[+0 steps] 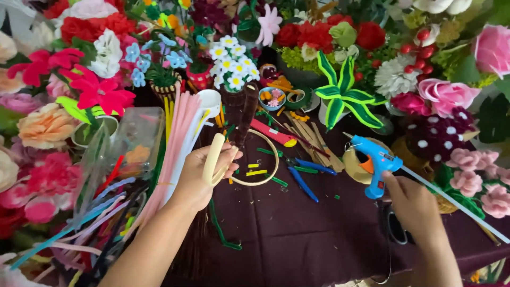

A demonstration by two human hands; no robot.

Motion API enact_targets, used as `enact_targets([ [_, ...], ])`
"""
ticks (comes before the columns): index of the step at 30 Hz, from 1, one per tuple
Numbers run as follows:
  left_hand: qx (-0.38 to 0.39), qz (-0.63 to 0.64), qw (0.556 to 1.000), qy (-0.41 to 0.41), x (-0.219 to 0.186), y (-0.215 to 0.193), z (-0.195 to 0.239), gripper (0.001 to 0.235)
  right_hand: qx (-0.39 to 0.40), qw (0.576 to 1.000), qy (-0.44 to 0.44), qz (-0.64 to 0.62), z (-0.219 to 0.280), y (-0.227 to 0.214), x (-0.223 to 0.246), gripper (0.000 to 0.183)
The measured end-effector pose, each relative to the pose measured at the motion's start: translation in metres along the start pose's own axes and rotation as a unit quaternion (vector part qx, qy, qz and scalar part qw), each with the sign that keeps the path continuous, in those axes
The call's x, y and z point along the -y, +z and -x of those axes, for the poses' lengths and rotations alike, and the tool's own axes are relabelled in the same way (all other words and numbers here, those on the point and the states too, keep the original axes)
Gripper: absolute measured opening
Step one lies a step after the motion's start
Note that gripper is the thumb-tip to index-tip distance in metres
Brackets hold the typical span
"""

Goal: Wrapping a brown fuzzy pipe cleaner around a plastic headband and securing it with hot glue.

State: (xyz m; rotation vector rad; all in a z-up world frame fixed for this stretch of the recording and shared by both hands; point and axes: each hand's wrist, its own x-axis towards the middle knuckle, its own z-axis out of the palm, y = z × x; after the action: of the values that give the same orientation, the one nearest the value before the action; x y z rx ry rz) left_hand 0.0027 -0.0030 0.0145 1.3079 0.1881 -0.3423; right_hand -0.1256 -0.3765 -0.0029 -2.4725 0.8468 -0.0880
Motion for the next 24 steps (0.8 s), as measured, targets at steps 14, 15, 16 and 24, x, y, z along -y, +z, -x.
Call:
enact_targets([
  [14,0.036,0.039,0.998,0.035,0.012,-0.007,-0.007,0.014,0.003,0.937,0.113,-0.331,0.015,0.028,0.023,0.041],
  [15,0.043,0.042,0.997,0.045,0.013,-0.007,-0.007,0.014,-0.002,0.932,0.104,-0.346,0.014,0.029,0.020,0.039],
  [16,0.038,0.042,0.997,0.047,0.011,-0.006,-0.006,0.014,0.002,0.933,0.101,-0.346,0.019,0.028,0.025,0.039],
  [24,0.016,0.043,0.997,0.062,0.019,-0.011,-0.011,0.027,-0.021,0.924,-0.062,-0.376,0.068,0.036,0.049,0.013],
])
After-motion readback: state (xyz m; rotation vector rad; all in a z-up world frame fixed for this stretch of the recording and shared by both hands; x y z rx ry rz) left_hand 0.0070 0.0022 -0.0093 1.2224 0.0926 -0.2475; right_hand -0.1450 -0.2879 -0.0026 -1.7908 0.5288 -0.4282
